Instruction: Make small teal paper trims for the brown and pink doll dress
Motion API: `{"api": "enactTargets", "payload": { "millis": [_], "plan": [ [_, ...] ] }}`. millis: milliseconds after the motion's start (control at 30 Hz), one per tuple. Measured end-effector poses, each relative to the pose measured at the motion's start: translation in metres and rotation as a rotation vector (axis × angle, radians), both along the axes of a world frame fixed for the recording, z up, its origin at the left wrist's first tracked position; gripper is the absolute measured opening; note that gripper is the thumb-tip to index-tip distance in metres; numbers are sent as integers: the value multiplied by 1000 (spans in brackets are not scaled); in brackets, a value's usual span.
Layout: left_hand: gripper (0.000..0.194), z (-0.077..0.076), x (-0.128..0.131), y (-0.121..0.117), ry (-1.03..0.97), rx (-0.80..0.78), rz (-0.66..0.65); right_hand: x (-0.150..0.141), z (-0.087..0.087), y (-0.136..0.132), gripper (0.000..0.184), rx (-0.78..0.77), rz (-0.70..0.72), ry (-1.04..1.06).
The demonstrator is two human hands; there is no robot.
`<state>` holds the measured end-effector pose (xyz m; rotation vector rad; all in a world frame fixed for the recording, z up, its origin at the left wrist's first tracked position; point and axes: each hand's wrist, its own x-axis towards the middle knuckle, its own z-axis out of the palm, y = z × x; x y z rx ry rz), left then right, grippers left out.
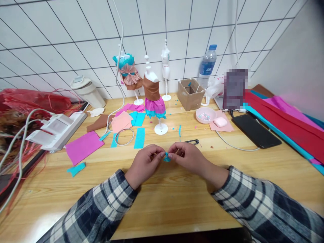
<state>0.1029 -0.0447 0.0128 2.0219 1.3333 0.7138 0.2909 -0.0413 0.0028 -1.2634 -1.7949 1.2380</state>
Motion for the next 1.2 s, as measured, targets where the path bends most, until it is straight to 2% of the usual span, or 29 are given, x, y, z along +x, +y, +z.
{"api": "enactTargets", "payload": {
  "millis": [233,433,533,833,1000,1200],
  "plan": [
    [17,0,0,-1,36,66,12,1,-2,2,8,31,-70,-15],
    [20,1,3,-3,-133,-85,68,-1,-2,-2,7,141,-77,-58],
    [14,2,5,-3,-128,-63,83,-2,0,-3,6,171,-67,-52],
    [11,5,5,-3,-179,-35,106,-4,0,-4,8,83,-106,16],
    [29,-1,5,-3,-314,-253,0,-4,0,-4,9,92,-116,69],
    [19,-2,4,-1,-174,-178,-53,-2,2,-4,7,140,-86,53]
  ]
}}
